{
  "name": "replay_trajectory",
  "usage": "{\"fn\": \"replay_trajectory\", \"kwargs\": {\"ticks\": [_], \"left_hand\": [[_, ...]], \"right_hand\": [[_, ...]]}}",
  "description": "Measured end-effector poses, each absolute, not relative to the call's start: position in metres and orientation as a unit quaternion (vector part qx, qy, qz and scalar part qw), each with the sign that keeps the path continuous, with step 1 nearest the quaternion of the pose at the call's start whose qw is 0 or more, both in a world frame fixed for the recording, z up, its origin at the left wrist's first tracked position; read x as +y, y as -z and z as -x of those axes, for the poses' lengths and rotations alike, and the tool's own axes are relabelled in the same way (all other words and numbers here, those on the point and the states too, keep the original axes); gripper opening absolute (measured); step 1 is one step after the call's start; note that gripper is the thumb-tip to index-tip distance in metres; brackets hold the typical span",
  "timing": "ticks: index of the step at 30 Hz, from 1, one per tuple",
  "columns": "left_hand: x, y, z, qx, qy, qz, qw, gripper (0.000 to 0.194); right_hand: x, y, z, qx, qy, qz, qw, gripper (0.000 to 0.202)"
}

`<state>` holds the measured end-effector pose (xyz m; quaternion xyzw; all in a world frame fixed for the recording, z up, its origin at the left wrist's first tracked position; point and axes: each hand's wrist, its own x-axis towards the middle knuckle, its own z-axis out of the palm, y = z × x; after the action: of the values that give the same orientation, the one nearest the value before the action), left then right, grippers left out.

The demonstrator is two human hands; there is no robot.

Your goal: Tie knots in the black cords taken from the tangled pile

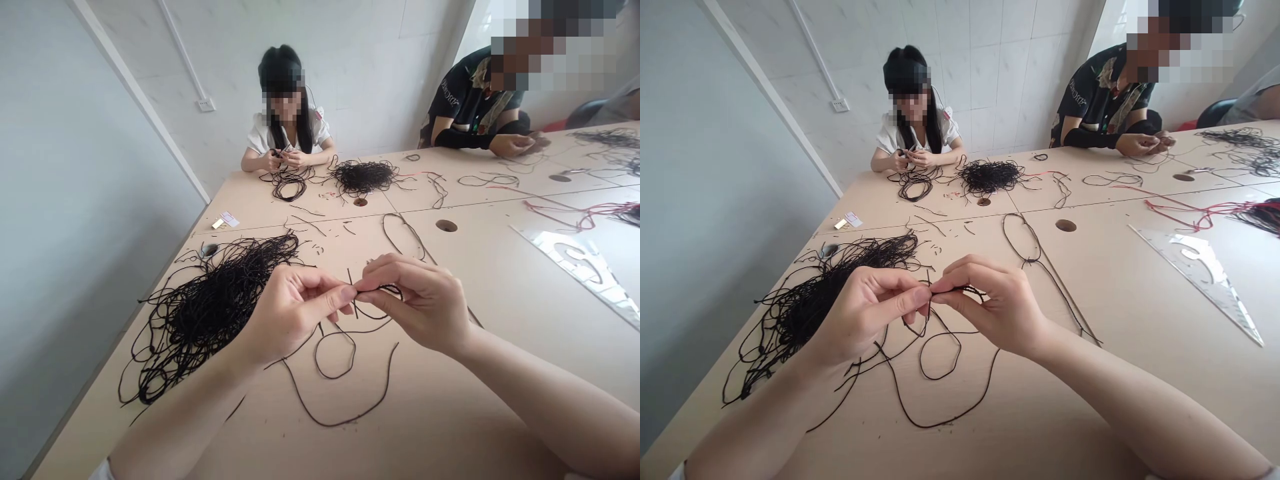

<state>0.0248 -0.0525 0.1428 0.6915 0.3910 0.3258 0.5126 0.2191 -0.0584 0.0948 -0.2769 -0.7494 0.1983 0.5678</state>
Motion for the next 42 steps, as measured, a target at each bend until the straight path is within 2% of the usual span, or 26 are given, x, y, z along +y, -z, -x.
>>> {"fn": "replay_trajectory", "kwargs": {"ticks": [6,13,28,42], "left_hand": [[-0.054,-0.147,-0.023,0.396,-0.334,-0.696,0.497,0.021],[-0.053,-0.145,-0.023,0.403,-0.339,-0.688,0.498,0.021],[-0.044,-0.140,-0.022,0.387,-0.332,-0.670,0.539,0.016],[-0.044,-0.141,-0.022,0.406,-0.311,-0.671,0.537,0.015]], "right_hand": [[-0.058,-0.098,-0.223,-0.743,-0.159,0.274,0.590,0.021],[-0.057,-0.103,-0.229,-0.742,-0.188,0.282,0.579,0.030],[-0.054,-0.100,-0.227,-0.725,-0.247,0.304,0.566,0.019],[-0.055,-0.099,-0.224,-0.775,-0.187,0.268,0.540,0.026]]}}
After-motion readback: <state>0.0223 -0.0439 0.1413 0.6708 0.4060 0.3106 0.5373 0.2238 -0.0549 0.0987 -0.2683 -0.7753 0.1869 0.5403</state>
